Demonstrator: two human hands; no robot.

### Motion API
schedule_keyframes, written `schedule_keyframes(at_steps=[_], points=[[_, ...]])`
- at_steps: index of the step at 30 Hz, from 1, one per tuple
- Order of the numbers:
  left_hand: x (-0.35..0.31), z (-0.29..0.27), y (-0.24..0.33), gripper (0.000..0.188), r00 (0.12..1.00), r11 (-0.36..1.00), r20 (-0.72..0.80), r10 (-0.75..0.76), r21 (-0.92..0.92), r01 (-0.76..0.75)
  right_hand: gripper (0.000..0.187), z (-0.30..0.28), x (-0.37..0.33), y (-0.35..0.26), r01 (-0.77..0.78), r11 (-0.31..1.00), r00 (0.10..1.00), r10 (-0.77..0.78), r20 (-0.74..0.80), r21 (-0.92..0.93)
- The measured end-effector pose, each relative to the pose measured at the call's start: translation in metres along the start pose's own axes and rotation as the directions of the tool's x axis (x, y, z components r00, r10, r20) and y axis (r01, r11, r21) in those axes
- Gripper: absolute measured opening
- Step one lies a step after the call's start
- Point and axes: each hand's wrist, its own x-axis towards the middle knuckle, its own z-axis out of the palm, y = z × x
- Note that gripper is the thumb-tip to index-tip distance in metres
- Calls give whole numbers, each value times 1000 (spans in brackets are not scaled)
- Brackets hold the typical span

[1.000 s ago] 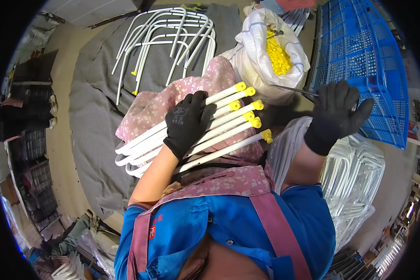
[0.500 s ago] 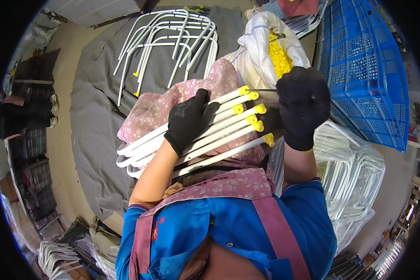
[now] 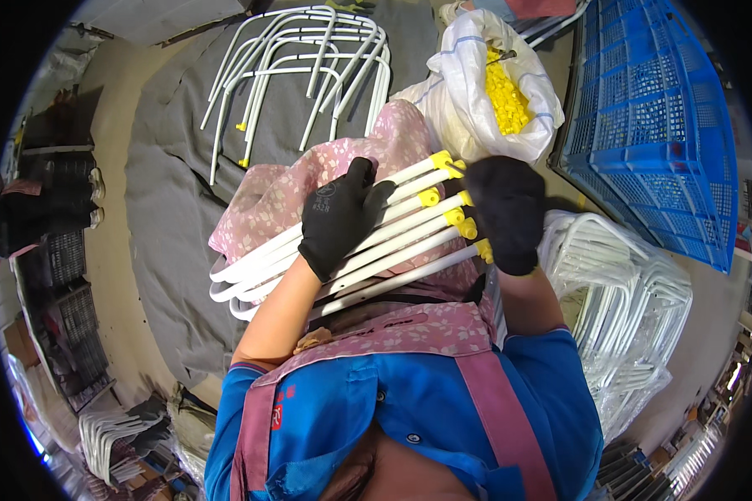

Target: The person assembles white metal frames by inserting yellow plastic caps into the ends of the tubes. They pick up frames, align the tubes, and press the caps into place, then stack the completed frames.

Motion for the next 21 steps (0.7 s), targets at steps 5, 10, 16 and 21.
schedule_keyframes(at_steps=[5, 10, 16, 21], points=[[1, -2, 2, 30, 1000, 1000, -12, -20, 4, 20, 19, 4, 11, -28, 284, -746, 904, 0, 427, -603], [-2, -4, 3, 30, 1000, 999, 3, -22, 38, 22, 22, -23, 2, -29, 321, -925, 846, 183, 500, -204], [-5, -3, 7, 30, 1000, 999, -14, -24, -23, 24, 16, -14, -1, -5, 252, -956, 893, 170, 416, -151], [-8, 4, 13, 32, 1000, 1000, -21, -13, -5, 13, 21, -7, 1, 25, 47, -930, 946, 159, 284, 364]])
